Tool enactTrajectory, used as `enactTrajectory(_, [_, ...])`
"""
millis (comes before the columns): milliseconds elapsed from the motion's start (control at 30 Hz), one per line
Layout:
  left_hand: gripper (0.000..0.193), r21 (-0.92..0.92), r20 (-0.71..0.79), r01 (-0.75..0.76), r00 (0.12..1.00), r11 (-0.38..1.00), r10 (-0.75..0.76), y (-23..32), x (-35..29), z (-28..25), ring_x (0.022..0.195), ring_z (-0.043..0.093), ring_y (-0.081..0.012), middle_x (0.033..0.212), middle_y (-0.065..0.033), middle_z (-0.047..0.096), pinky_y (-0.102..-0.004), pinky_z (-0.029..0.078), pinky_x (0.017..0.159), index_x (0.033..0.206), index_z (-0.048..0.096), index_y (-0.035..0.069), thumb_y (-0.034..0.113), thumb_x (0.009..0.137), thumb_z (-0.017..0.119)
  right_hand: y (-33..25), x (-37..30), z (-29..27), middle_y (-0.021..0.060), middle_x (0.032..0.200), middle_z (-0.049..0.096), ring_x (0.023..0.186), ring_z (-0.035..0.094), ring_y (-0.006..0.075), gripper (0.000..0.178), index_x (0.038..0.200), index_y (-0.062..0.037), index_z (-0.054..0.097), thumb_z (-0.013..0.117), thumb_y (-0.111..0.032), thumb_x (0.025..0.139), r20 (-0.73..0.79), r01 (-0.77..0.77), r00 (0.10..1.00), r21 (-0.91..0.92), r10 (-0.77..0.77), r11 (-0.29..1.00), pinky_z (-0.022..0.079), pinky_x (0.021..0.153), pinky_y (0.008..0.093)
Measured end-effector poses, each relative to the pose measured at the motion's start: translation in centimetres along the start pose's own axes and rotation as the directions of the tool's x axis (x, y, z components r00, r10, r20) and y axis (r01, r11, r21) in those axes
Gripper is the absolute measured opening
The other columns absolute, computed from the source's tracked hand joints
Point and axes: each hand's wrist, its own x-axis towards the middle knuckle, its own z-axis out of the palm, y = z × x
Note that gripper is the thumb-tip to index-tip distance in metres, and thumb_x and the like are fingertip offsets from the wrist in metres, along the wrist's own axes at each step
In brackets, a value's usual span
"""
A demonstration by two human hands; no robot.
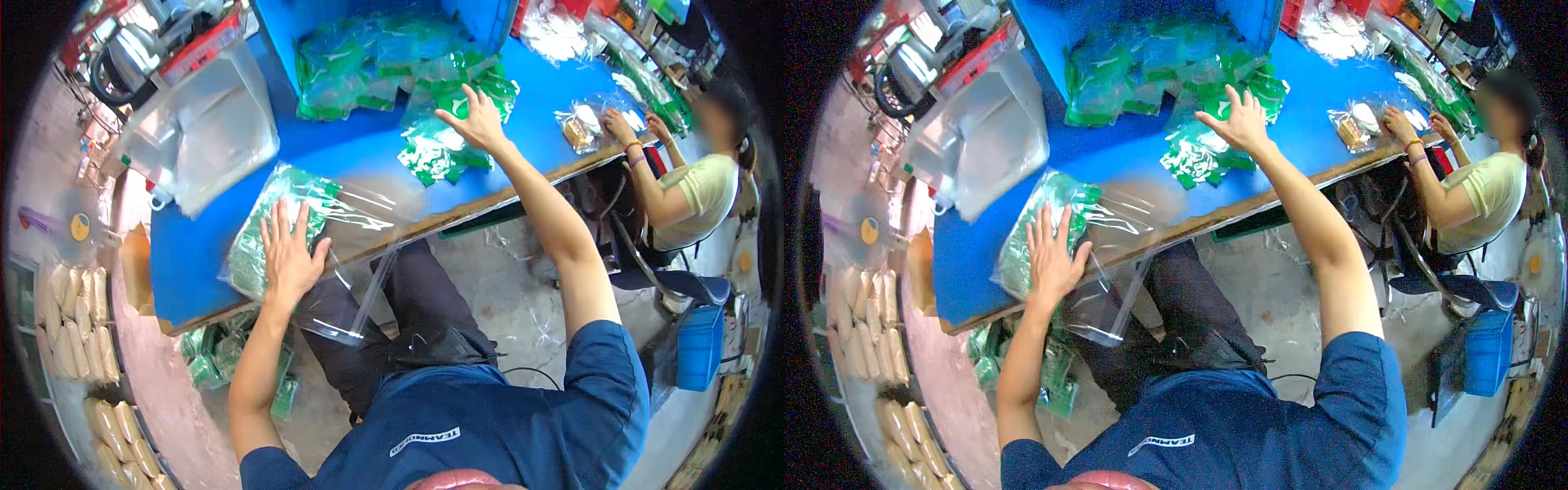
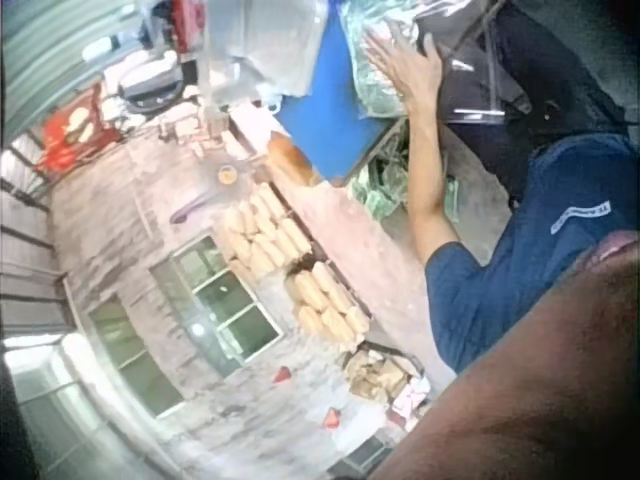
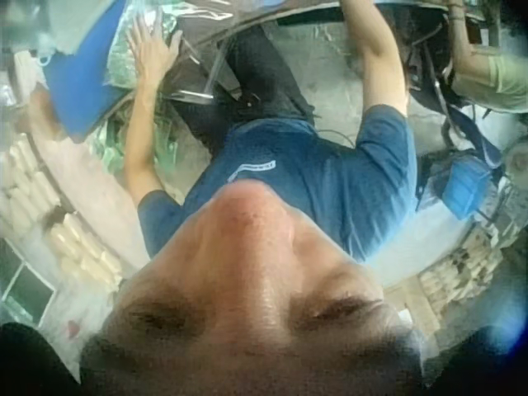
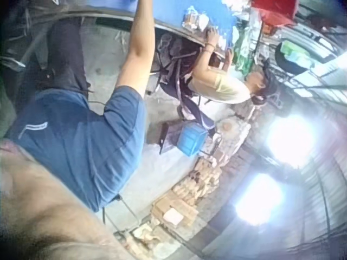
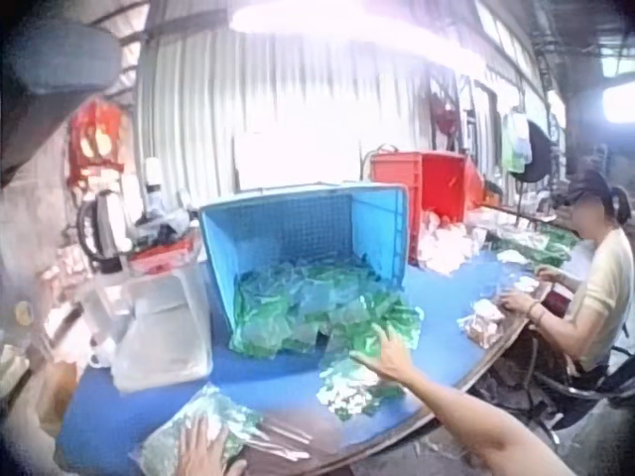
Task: Sorting and packing green plastic bags into a larger clear plastic bag
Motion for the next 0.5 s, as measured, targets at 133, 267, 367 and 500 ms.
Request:
enactTrajectory(133, [0.077,0.042,0.082,0.022,0.996,0.999,-0.025,-2.0,-0.5,-0.6,0.148,0.019,-0.0373,0.158,-0.0208,0.026,-0.0531,0.011,0.12,0.15,0.035,0.008,0.034,0.085,0.068,0.2,-0.1,4.3,0.0302,0.154,0.026,0.144,0.017,0.0512,0.109,0.152,-0.0154,0.035,0.047,-0.089,0.072,0.23,-0.188,0.947,-0.166,0.223,0.968,0.01,0.113,0.0675])
enactTrajectory(267, [0.078,0.143,0.244,0.011,0.969,0.99,-0.046,-8.1,-2.0,-2.8,0.15,0.016,-0.0337,0.16,-0.0125,0.026,-0.0514,0.01,0.121,0.152,0.031,0.011,0.028,0.086,0.068,-5.3,-2.9,5.4,0.0278,0.155,0.028,0.144,0.019,0.0505,0.105,0.151,-0.0177,0.036,0.046,-0.087,0.074,0.28,0.013,0.96,-0.063,0.005,0.998,0.012,0.113,0.0675])
enactTrajectory(367, [0.082,0.118,0.32,0.022,0.945,0.993,-0.059,-12.5,-2.1,-4.9,0.149,0.018,-0.034,0.16,-0.0105,0.027,-0.0528,0.013,0.121,0.152,0.03,0.011,0.014,0.081,0.07,-6.5,-4.2,5.9,0.0277,0.152,0.031,0.143,0.022,0.0494,0.101,0.151,-0.0204,0.037,0.045,-0.087,0.075,0.296,0.206,0.932,0.047,-0.21,0.978,0.012,0.113,0.0674])
enactTrajectory(500, [0.083,0.305,0.242,0.015,0.966,0.952,-0.093,-13.0,-2.1,-5.9,0.146,0.025,-0.0376,0.156,-0.0128,0.033,-0.0541,0.02,0.119,0.149,0.035,0.01,-0.001,0.074,0.07,-9.7,-4.4,5.2,0.0274,0.141,0.044,0.134,0.037,0.046,0.092,0.136,-0.0102,0.056,0.048,-0.082,0.079,0.12,0.316,0.942,0.003,-0.314,0.949,0.027,0.108,0.0623])
